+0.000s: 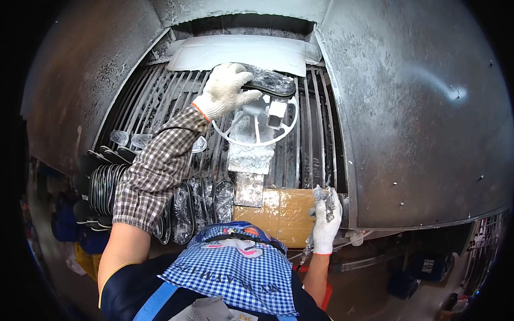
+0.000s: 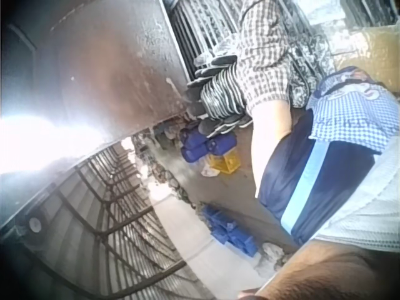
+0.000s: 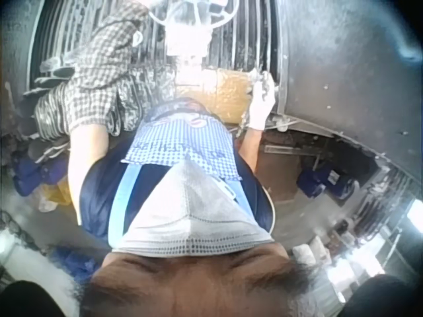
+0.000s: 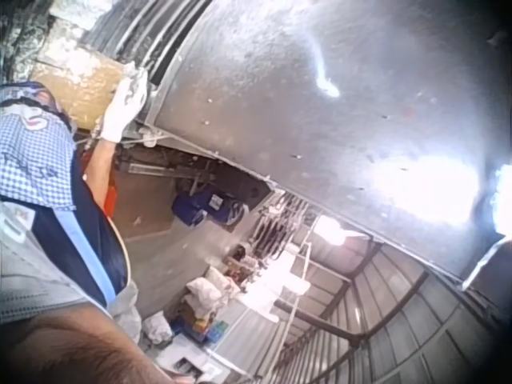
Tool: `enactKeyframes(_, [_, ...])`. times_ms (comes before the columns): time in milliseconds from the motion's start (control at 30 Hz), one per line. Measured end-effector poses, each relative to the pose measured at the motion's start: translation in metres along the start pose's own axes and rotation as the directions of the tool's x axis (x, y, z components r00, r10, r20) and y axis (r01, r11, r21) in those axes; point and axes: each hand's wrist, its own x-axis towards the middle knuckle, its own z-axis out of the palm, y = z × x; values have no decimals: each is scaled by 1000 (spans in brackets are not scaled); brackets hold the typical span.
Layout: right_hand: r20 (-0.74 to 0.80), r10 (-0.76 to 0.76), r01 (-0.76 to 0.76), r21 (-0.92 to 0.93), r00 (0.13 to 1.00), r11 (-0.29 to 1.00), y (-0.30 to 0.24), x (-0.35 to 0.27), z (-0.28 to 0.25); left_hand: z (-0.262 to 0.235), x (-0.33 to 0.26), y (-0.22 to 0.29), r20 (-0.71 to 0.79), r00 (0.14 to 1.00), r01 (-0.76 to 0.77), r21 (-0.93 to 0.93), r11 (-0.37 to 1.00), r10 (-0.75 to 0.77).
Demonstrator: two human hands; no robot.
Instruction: The person retrieves black slipper soles from a rack and places them onto a rotating fixture. Using a spray gun, they apply a white coating to the soles while the fixture spins. The person repeats this process for multiple soles, handling them one at a time.
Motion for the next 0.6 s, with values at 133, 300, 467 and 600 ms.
enactKeyframes(133, [28, -13, 13, 2, 1000, 1000, -5, -2, 0, 5, 3, -2, 86, 995, 54, -24, 998, -52])
enactKeyframes(300, [-18, 27, -27, 8, 999, 1000, 1, 0, -2, 7, 1, -9, 132, 991, 3, -38, 999, 2])
enactKeyframes(467, [-2, 40, -40, 23, 999, 999, -3, 1, 1, -1, -4, -8, 83, 996, -36, -84, 996, 43])
enactKeyframes(600, [0, 58, -58, 22, 998, 998, -5, 1, 1, -6, -5, -5, 129, 991, 1, -150, 989, 19])
